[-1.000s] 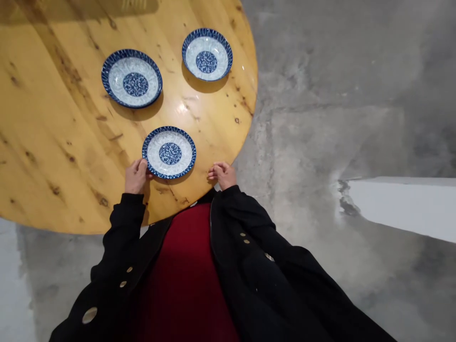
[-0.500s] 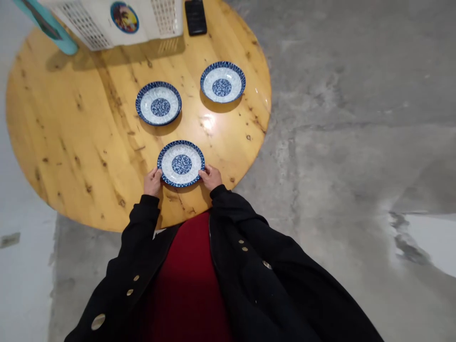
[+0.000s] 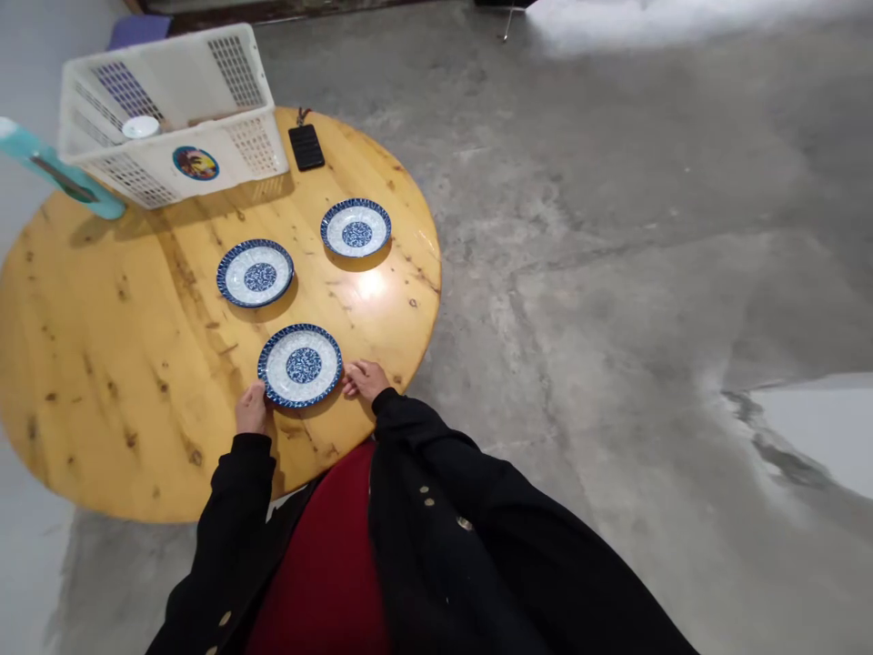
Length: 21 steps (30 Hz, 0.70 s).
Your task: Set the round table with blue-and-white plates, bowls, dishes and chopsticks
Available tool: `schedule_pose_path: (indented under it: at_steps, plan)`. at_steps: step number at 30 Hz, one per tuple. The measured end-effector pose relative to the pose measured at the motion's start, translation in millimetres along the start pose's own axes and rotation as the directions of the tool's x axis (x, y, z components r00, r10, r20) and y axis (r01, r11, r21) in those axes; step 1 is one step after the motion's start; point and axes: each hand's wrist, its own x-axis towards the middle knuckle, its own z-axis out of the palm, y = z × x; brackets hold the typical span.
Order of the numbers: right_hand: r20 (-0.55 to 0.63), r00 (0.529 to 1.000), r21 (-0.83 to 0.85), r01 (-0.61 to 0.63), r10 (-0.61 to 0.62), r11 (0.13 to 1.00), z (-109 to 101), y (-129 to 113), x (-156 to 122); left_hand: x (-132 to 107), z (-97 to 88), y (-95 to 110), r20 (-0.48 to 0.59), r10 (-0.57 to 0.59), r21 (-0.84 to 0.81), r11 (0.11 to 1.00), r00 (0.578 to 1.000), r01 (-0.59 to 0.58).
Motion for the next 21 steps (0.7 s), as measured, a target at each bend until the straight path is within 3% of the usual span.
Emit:
schedule_pose_path:
  at_steps: [4, 11, 15, 21]
  plan:
    - [-0.033, 0.999, 0.025, -0.038, 0.039, 0.999, -27, 7, -21, -17, -2.7, 4, -0.02, -0.072, -0.077, 0.995, 0.997, 0.07]
    - [-0.07, 0.996, 0.043, -0.06, 0.063, 0.997, -47, 13, -37, -59, -45.0, -1, -0.181, -0.128, -0.057, 0.991, 0.975, 0.12]
    - [-0.074, 0.995, 0.043, -0.057, 0.06, 0.997, -48, 16, -35, -94, -60.7, -19, -0.21, -0.162, -0.058, 0.987, 0.964, 0.153]
    - [-0.106, 0.994, 0.061, -0.014, 0.02, 0.998, -49, 20, -36, -140, -72.0, -50, -0.162, -0.2, -0.015, 0.98, 0.966, 0.201]
